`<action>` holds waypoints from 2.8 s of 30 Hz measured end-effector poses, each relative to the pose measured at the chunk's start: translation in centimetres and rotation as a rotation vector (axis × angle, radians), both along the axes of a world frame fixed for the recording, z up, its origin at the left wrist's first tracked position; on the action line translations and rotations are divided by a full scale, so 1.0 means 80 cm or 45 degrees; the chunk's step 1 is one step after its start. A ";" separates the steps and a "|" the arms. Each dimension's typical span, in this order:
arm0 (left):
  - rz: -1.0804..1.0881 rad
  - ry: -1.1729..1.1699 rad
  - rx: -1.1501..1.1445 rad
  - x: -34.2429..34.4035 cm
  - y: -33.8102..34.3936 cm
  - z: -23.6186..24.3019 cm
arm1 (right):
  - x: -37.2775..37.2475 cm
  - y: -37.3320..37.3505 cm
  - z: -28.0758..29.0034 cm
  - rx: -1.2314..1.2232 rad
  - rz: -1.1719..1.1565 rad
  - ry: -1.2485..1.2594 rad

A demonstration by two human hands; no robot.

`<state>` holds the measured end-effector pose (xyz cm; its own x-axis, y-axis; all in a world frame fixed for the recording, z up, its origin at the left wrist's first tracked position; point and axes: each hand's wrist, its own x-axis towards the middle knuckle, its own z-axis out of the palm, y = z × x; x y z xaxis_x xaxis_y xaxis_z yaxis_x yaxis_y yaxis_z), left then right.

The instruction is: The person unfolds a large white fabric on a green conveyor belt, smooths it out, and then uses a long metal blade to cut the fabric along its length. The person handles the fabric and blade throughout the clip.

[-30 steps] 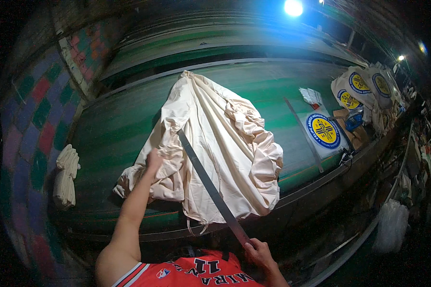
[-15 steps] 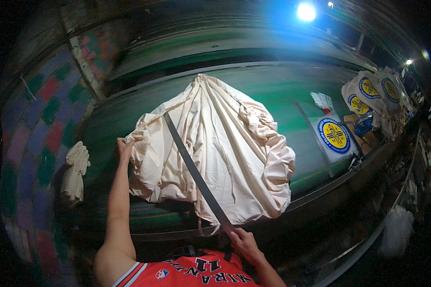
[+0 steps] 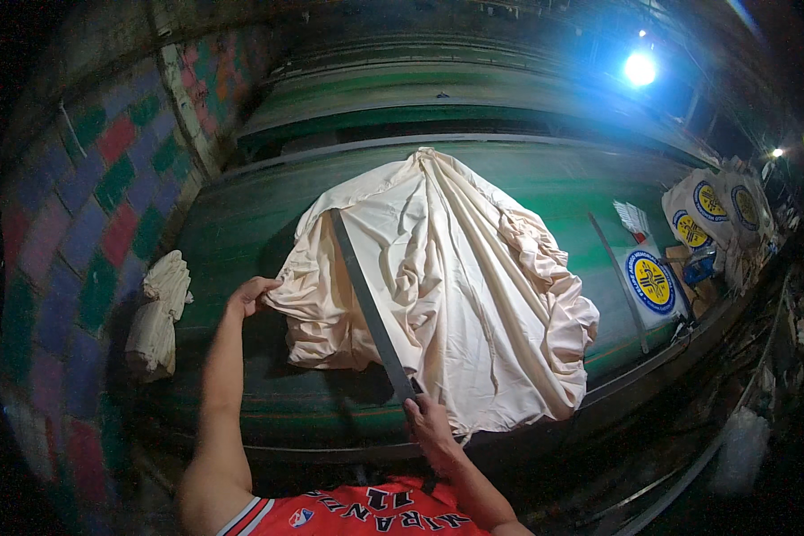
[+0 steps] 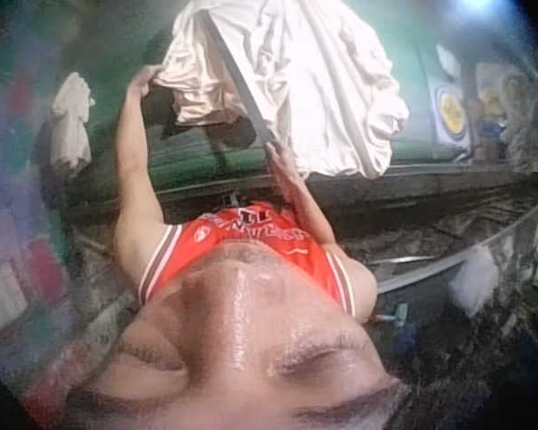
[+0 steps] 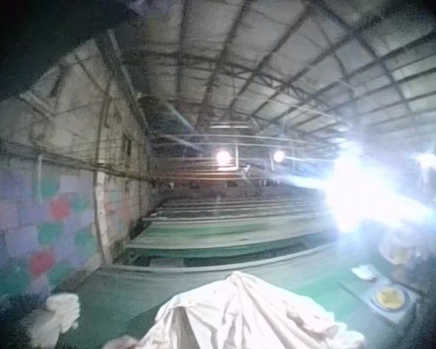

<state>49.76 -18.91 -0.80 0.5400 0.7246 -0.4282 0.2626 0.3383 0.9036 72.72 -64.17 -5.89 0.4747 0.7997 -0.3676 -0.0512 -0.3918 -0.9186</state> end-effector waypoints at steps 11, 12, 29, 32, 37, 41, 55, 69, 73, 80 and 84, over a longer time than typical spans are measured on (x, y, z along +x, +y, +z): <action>0.879 -0.818 0.023 -0.165 0.139 -0.044 | -0.066 0.060 -0.036 -0.065 -0.067 -0.226; 0.840 -0.781 0.064 -0.172 0.146 -0.058 | -0.069 0.056 -0.039 -0.094 -0.026 -0.448; 0.321 0.539 0.805 -0.107 0.102 -0.167 | -0.092 0.031 -0.040 0.093 -0.012 -0.493; 0.267 0.753 0.926 -0.113 0.087 -0.162 | -0.080 0.094 -0.041 0.133 0.022 -0.686; 0.350 -0.341 0.069 -0.147 0.092 -0.134 | -0.066 0.171 -0.019 0.178 0.014 -0.352; 0.681 -1.458 0.082 -0.203 0.142 -0.127 | -0.051 0.229 -0.010 0.145 0.067 -0.244; 0.607 -0.745 -0.541 0.024 0.007 -0.247 | -0.089 0.217 -0.012 0.189 0.174 -0.200; 0.790 -1.199 -0.462 0.065 -0.025 -0.250 | -0.041 0.233 -0.016 0.202 0.175 -0.415; 0.920 -1.042 -0.392 0.017 -0.044 -0.242 | -0.018 0.303 -0.018 0.213 0.195 -0.480; 1.111 -0.559 -0.029 -0.125 -0.132 -0.248 | -0.010 0.368 -0.010 0.171 0.162 -0.328; 1.326 -0.535 0.009 -0.272 -0.148 -0.282 | -0.005 0.375 -0.021 0.223 0.170 -0.191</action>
